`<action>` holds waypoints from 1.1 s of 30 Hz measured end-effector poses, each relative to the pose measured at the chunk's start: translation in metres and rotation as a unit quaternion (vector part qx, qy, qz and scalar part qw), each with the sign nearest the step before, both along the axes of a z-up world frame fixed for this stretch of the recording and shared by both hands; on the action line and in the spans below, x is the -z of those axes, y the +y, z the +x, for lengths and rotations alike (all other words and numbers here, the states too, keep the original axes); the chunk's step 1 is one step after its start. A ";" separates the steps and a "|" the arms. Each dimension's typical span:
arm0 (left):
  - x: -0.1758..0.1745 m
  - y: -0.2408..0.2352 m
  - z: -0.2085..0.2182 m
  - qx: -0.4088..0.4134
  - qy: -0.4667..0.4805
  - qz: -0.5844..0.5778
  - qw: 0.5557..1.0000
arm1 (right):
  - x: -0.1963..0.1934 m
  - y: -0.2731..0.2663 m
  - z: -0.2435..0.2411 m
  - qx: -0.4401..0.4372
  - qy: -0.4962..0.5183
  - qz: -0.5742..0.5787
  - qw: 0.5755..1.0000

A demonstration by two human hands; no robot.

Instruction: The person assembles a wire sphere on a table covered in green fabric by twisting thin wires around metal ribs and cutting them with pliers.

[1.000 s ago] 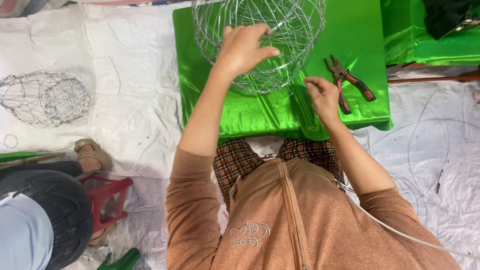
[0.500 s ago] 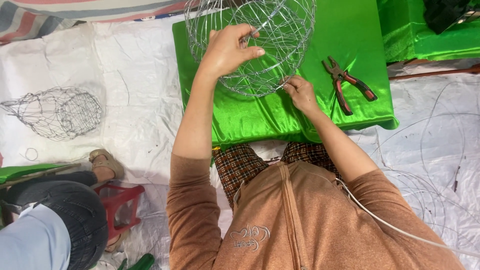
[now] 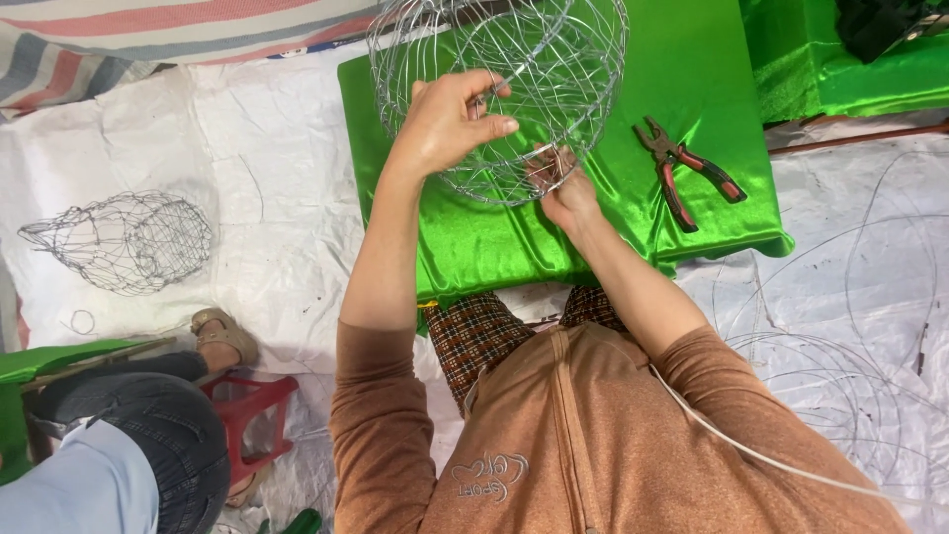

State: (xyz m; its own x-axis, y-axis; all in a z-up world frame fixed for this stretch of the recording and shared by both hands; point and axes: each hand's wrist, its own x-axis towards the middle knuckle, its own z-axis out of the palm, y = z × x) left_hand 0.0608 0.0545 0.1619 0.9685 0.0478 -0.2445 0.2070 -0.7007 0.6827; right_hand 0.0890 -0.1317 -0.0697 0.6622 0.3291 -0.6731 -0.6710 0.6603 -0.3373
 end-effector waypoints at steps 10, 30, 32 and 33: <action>-0.013 0.001 -0.009 0.042 -0.029 -0.022 0.998 | 0.059 0.006 0.029 -0.276 -0.112 0.137 0.945; -0.016 -0.012 -0.001 0.005 -0.001 -0.009 1.000 | -0.035 -0.106 -0.046 -0.176 -0.587 -0.530 0.587; -0.015 -0.017 -0.003 0.006 0.025 0.004 1.000 | -0.056 -0.107 -0.050 -0.257 -0.579 -0.488 0.600; -0.013 -0.019 -0.004 0.006 0.024 0.004 1.000 | -0.062 -0.102 -0.054 -0.256 -0.579 -0.489 0.600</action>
